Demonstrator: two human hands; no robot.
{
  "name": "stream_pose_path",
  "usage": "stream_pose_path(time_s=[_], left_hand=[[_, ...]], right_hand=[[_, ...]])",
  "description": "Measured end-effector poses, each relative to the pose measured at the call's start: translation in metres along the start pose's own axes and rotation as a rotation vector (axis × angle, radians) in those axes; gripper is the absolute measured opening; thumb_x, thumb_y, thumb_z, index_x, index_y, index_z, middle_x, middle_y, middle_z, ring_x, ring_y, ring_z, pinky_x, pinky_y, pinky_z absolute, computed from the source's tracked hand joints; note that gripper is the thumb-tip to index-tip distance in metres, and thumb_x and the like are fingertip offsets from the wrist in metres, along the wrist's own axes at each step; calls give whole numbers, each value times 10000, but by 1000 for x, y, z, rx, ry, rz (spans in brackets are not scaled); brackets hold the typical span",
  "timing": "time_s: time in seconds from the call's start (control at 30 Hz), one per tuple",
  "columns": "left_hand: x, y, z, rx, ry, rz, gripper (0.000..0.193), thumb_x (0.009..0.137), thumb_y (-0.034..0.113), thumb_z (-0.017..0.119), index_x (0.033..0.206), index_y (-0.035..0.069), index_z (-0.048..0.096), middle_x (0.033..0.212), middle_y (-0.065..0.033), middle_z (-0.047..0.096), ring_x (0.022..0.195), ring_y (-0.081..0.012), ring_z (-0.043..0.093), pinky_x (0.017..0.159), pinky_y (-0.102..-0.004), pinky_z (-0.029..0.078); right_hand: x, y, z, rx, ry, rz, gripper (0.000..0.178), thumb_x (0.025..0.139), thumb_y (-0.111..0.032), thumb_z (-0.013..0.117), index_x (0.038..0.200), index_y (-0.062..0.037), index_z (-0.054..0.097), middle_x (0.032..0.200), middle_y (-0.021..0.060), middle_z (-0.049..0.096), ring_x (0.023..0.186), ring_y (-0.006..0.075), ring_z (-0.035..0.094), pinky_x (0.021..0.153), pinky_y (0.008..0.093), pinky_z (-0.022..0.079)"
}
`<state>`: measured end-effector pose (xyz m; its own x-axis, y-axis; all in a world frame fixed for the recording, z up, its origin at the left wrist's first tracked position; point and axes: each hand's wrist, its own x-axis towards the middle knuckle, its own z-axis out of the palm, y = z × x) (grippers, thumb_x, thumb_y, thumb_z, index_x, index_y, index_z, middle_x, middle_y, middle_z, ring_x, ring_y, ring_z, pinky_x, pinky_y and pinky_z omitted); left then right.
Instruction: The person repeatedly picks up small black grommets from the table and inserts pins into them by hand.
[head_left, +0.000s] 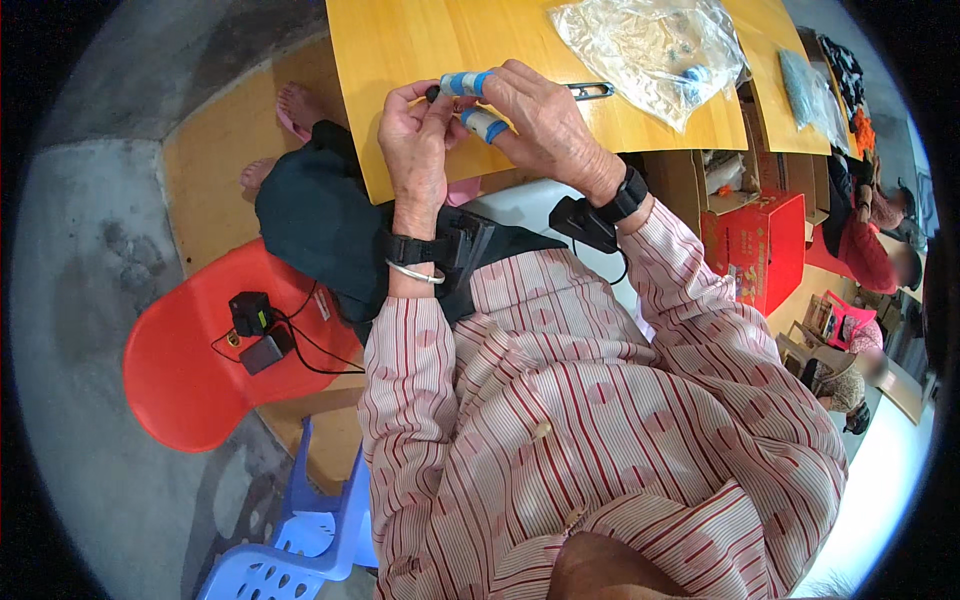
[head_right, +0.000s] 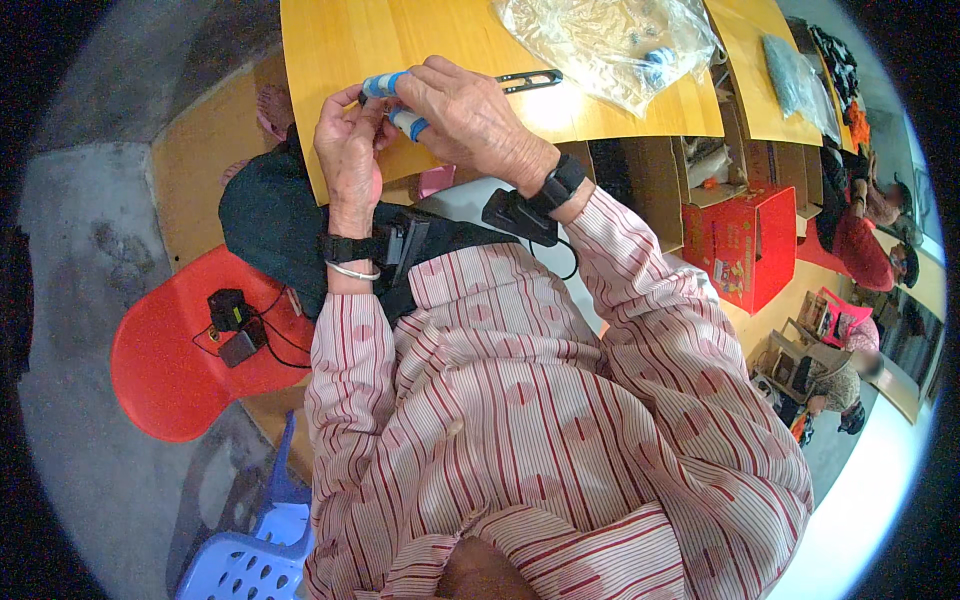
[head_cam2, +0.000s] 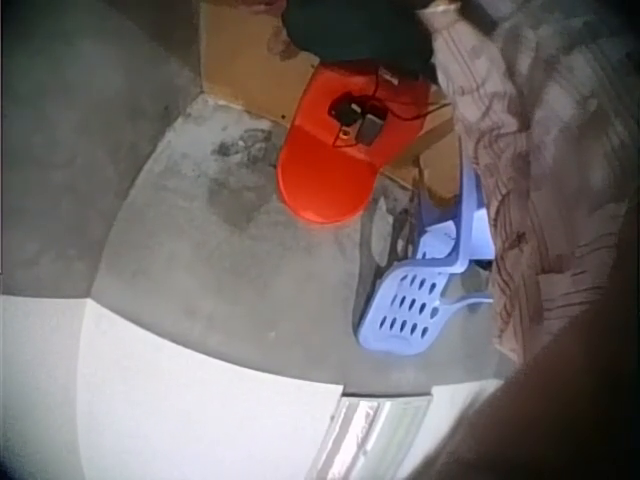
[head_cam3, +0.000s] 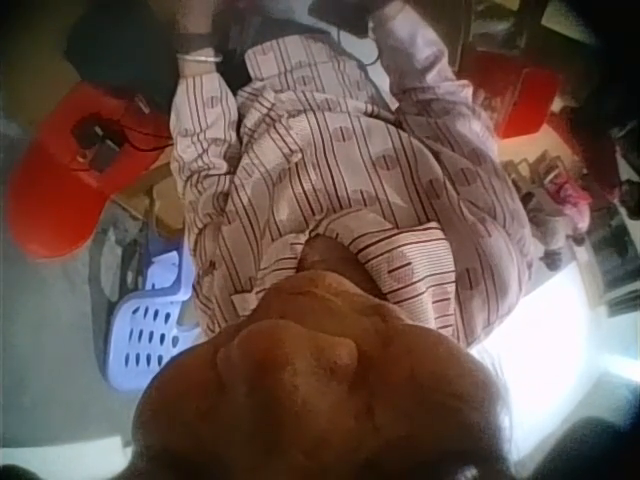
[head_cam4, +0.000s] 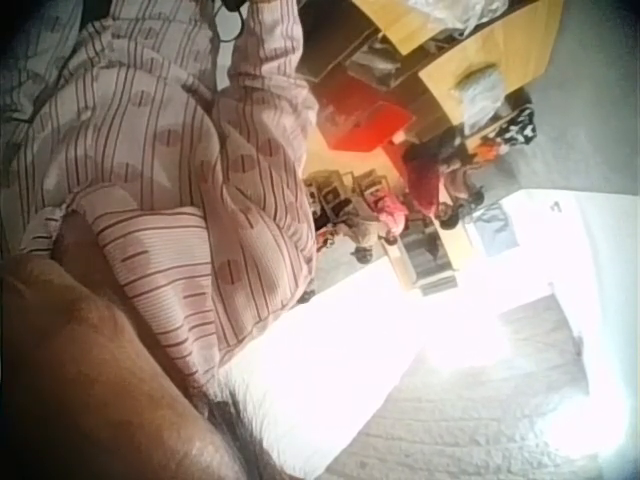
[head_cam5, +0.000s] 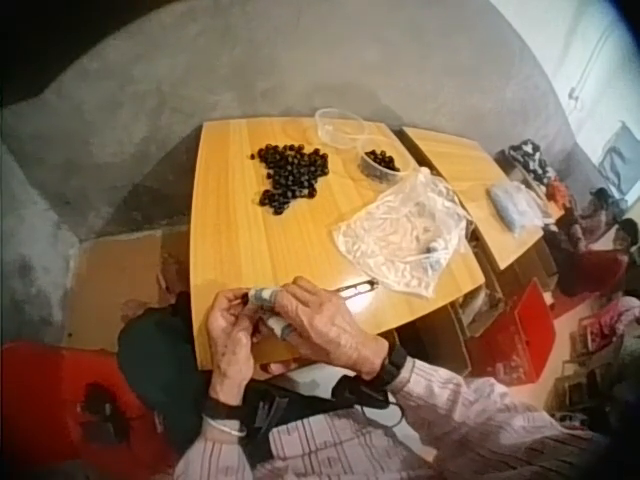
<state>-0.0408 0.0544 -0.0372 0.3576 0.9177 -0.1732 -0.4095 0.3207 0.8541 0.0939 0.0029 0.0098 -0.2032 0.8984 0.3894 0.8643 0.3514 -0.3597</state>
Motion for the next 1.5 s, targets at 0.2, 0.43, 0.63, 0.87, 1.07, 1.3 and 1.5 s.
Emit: stream_pose_path(time_s=[0.2,0.43,0.63,0.87,1.07,1.3,1.5], left_hand=[[0,-4,-4,7,-16,0,188,869,61,585,1015,-18,498,798,-96,646,593,-98,582,515,-189,454],[-3,0,-4,-21,-77,-27,208,853,55,602,1033,-32,542,835,-72,631,666,-111,602,610,-198,458],[-2,-3,-7,59,-157,35,232,829,16,605,1052,-42,582,884,-45,591,816,-94,559,751,-199,448],[-5,-1,-1,75,-202,8,229,813,-18,602,1040,-43,600,912,-51,607,823,-98,558,773,-203,451],[-6,-1,-3,101,-222,12,226,818,-19,595,1042,-44,600,939,-69,626,851,-106,576,799,-223,461],[-6,-2,-1,134,-254,1,228,828,-6,592,1052,-42,601,1013,-96,642,918,-126,593,835,-240,469],[-7,1,0,105,-252,-35,213,845,6,575,1051,-39,606,1002,-84,643,902,-119,585,829,-239,466]], right_hand=[[-1,-2,3,-35,-12,3,323,646,-30,632,936,-42,489,821,87,539,804,281,540,669,373,494],[-6,8,2,198,60,100,409,753,-14,649,1148,-64,551,855,68,604,814,218,614,701,309,506],[-3,14,-17,271,25,125,380,807,-60,633,1176,-67,543,922,58,628,833,181,615,739,292,504],[1,14,-25,239,-3,100,261,754,-28,634,999,-28,543,874,98,613,824,258,606,722,348,500],[3,15,-27,198,-42,29,277,725,-11,633,983,-31,534,862,99,601,827,273,594,734,364,493],[6,15,-31,109,-84,-15,282,675,16,605,941,-43,531,843,103,582,844,308,568,715,383,481],[6,15,-34,76,-81,-52,347,642,33,592,976,-47,538,838,104,571,841,312,564,718,388,473]])
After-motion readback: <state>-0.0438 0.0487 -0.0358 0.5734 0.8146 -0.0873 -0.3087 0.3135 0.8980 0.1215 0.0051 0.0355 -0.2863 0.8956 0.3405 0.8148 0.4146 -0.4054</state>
